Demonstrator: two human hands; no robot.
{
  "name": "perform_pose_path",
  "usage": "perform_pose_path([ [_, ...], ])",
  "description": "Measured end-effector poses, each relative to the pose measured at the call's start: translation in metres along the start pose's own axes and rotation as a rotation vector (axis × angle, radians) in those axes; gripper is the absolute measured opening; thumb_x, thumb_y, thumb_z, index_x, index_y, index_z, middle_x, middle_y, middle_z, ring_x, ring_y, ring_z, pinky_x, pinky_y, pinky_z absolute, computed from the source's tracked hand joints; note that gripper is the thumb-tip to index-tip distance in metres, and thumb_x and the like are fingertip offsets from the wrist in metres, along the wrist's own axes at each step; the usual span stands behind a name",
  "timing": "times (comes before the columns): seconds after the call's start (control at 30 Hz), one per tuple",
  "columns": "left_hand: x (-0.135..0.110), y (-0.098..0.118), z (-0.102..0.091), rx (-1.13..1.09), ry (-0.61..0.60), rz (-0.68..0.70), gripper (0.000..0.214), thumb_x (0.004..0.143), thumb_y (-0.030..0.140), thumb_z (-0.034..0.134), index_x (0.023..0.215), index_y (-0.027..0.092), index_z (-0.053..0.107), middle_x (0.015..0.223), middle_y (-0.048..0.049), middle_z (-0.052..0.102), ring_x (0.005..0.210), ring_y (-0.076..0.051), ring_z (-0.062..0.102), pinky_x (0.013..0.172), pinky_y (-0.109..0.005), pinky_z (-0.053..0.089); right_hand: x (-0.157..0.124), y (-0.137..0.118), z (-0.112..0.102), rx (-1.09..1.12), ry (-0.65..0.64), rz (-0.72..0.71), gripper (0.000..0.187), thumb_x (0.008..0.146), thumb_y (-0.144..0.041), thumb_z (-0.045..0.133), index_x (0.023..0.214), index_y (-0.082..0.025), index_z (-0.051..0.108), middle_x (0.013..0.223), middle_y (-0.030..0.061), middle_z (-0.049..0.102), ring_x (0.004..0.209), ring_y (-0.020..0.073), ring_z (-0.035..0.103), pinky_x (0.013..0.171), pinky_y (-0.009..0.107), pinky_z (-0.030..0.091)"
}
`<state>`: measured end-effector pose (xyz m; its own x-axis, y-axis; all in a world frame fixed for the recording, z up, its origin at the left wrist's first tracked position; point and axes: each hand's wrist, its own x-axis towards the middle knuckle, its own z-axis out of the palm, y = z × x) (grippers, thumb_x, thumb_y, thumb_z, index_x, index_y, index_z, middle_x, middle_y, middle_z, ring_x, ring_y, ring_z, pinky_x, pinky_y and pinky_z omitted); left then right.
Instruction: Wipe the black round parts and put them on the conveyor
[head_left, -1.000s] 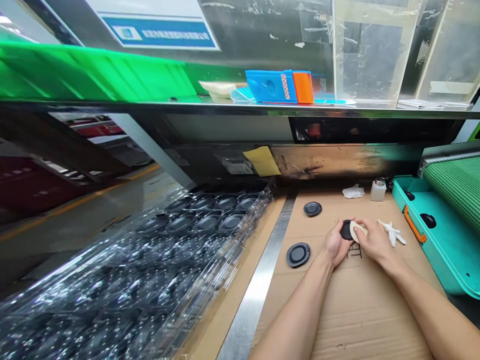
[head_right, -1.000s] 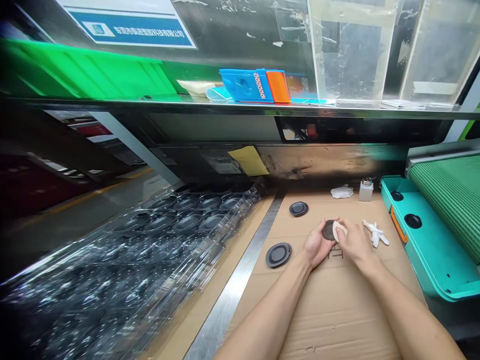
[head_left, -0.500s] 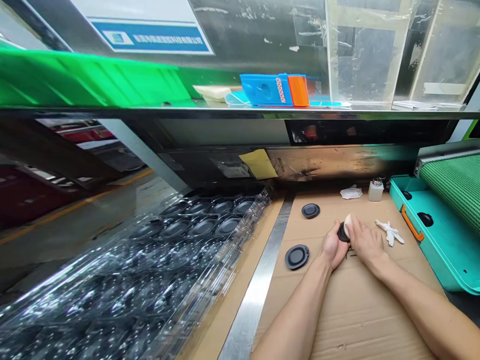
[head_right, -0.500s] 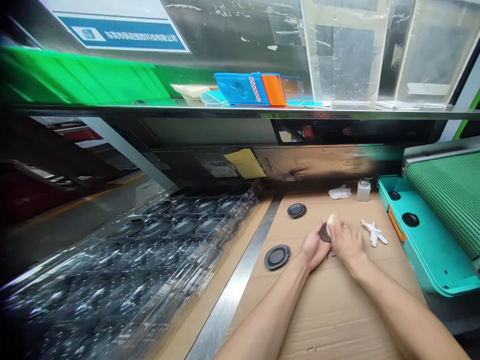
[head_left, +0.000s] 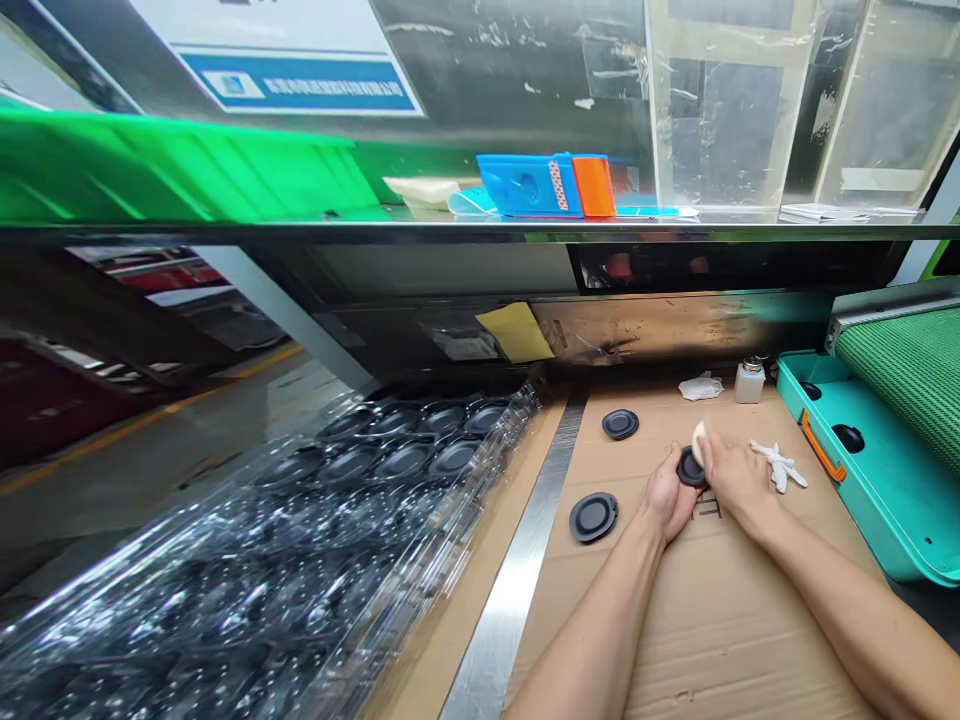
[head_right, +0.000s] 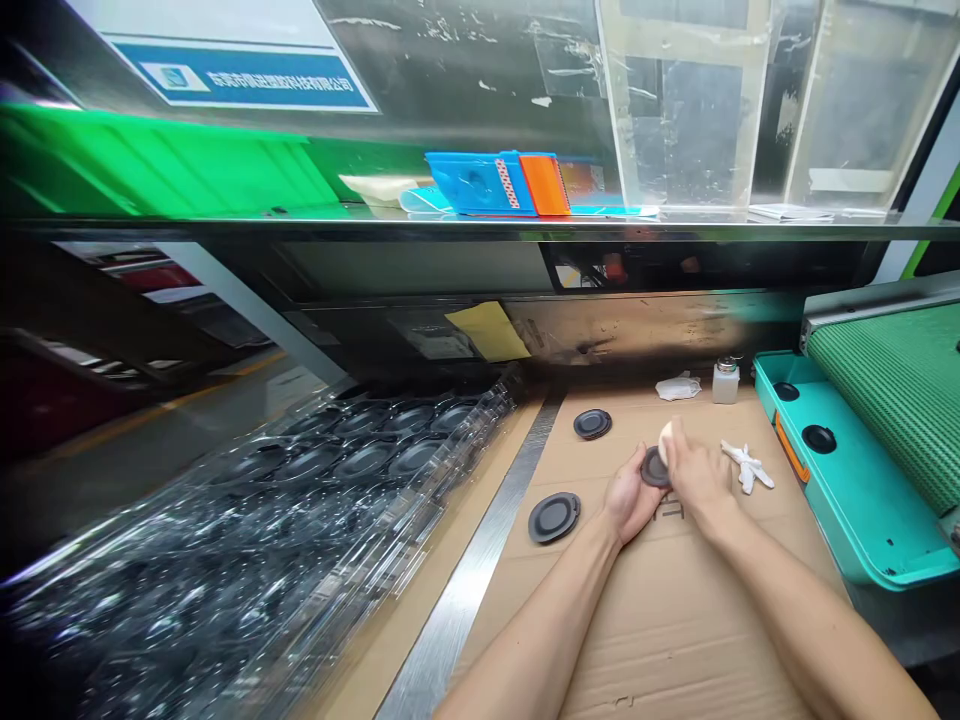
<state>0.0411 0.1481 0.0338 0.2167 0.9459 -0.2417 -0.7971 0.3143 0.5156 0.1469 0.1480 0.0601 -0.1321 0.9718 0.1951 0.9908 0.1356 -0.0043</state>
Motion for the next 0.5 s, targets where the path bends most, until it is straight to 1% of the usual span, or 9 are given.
perform_pose_path([
  [0.07, 0.0002, 0.0, -0.0005, 0.004, 0.012, 0.016, 0.042, 0.102, 0.038, 0.038, 0.107, 0.01, 0.068, 0.116, -0.0166, 0.071, 0.119, -0.027, 0.063, 0.109, -0.044, 0.045, -0.001, 0.0006, 0.0013, 0.0, 0.003, -0.003, 0.056, 0.105, -0.044, 0.024, 0.156, -0.02, 0.029, 0.08, 0.0136, 0.073, 0.07, 0.0245, 0.07, 0.065, 0.032, 0.05],
  [0.17, 0.0005, 0.0006, -0.0011, -0.017, 0.003, -0.012, 0.042, 0.101, 0.04, 0.04, 0.11, 0.01, 0.067, 0.118, -0.0175, 0.07, 0.12, -0.027, 0.062, 0.109, -0.043, 0.046, -0.0033, -0.0001, 0.0033, 0.006, 0.002, -0.092, 0.053, 0.105, -0.044, 0.027, 0.155, -0.025, 0.032, 0.084, 0.0123, 0.073, 0.07, 0.0243, 0.071, 0.065, 0.033, 0.05],
  [0.2, 0.0006, 0.001, -0.0013, -0.02, -0.001, -0.01, 0.042, 0.101, 0.041, 0.04, 0.111, 0.01, 0.067, 0.119, -0.0174, 0.07, 0.12, -0.027, 0.062, 0.109, -0.044, 0.046, -0.0037, -0.0006, 0.0038, 0.009, 0.014, -0.076, 0.053, 0.105, -0.044, 0.027, 0.155, -0.026, 0.033, 0.084, 0.0122, 0.073, 0.07, 0.0248, 0.071, 0.065, 0.034, 0.05],
  [0.3, 0.0004, 0.0022, -0.0017, -0.015, 0.017, 0.01, 0.042, 0.102, 0.04, 0.038, 0.113, 0.012, 0.066, 0.122, -0.0157, 0.069, 0.12, -0.026, 0.062, 0.109, -0.044, 0.046, -0.0041, -0.0029, 0.0046, 0.016, 0.03, 0.003, 0.055, 0.106, -0.043, 0.025, 0.155, -0.022, 0.032, 0.078, 0.0124, 0.072, 0.069, 0.0252, 0.07, 0.065, 0.034, 0.05],
  [0.43, -0.0001, 0.0035, -0.0016, -0.023, 0.018, -0.027, 0.042, 0.102, 0.043, 0.038, 0.116, 0.015, 0.066, 0.125, -0.0146, 0.068, 0.122, -0.026, 0.061, 0.109, -0.044, 0.045, -0.0053, -0.0046, 0.0056, 0.034, 0.007, -0.071, 0.054, 0.104, -0.046, 0.03, 0.155, -0.027, 0.033, 0.083, 0.0116, 0.073, 0.068, 0.0231, 0.07, 0.066, 0.033, 0.051],
  [0.5, -0.0002, 0.0038, -0.001, -0.025, 0.017, 0.0, 0.042, 0.102, 0.041, 0.037, 0.114, 0.013, 0.066, 0.125, -0.0154, 0.067, 0.123, -0.026, 0.06, 0.11, -0.043, 0.045, -0.0059, -0.0047, 0.0065, 0.031, 0.022, -0.007, 0.055, 0.105, -0.046, 0.027, 0.155, -0.024, 0.033, 0.082, 0.0123, 0.073, 0.07, 0.0241, 0.07, 0.066, 0.033, 0.05],
])
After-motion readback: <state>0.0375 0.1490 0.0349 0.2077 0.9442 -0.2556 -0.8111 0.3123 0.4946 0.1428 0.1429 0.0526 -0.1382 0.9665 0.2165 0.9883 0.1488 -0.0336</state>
